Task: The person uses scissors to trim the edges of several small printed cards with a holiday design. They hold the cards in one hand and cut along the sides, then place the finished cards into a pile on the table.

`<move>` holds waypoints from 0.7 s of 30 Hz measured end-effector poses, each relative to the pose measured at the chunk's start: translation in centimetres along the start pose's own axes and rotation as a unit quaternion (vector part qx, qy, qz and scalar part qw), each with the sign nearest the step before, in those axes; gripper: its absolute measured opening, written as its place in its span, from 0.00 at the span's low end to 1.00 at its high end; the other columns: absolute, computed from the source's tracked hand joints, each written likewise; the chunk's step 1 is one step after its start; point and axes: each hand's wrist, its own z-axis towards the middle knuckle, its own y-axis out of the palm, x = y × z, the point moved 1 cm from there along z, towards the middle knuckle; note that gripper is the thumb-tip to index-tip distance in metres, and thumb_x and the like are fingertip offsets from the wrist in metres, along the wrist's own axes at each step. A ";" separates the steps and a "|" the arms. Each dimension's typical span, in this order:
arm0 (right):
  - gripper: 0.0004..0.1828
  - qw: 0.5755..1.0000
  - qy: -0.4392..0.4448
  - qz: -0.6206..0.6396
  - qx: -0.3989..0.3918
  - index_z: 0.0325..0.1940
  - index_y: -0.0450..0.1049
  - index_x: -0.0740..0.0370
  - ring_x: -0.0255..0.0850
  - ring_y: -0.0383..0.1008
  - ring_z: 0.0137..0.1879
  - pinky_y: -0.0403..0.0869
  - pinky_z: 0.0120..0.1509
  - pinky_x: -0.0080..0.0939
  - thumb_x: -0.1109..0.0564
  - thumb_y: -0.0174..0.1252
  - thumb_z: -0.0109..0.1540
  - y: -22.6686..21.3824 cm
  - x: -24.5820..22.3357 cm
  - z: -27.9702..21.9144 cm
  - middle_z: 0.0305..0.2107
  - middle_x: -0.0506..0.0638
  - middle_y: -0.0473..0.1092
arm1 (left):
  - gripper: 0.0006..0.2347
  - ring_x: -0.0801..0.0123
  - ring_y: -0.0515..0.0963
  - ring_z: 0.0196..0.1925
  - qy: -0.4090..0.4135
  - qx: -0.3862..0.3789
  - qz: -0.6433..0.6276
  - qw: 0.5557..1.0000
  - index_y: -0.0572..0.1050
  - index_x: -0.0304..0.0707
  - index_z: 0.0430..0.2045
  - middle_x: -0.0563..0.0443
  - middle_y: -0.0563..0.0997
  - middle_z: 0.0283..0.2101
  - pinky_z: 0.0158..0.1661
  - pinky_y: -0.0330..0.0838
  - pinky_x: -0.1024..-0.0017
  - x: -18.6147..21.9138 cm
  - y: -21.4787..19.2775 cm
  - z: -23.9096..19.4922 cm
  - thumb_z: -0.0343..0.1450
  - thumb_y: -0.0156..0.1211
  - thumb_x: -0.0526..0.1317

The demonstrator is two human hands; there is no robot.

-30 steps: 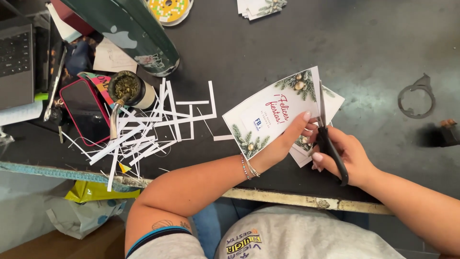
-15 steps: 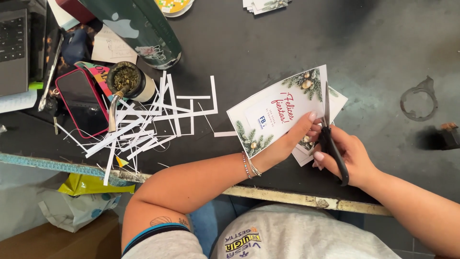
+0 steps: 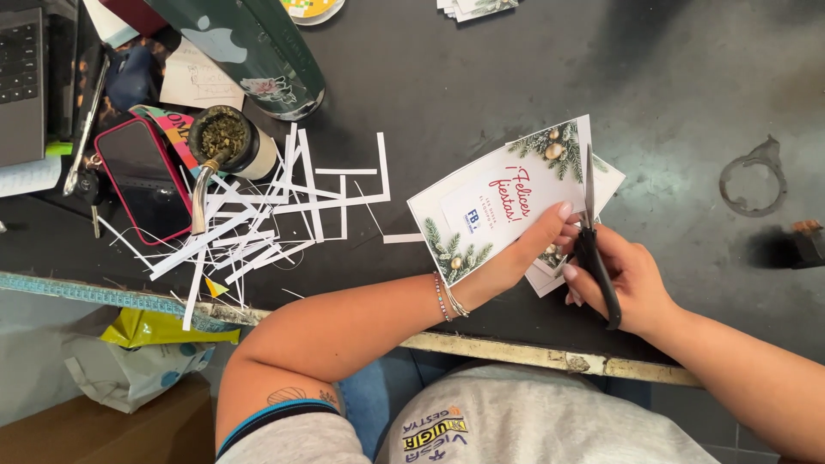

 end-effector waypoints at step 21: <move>0.01 1.000 -0.001 -0.006 0.015 0.33 0.76 0.65 0.38 0.76 0.14 0.76 0.28 0.34 0.64 0.61 0.58 0.3 -0.8 0.0 0.05 0.50 0.68 | 0.14 0.74 0.85 0.38 -0.014 -0.009 -0.006 1.000 0.82 0.32 0.42 0.48 0.86 0.37 0.46 0.83 0.79 0.3 0.3 -0.5 0.73 0.66 0.46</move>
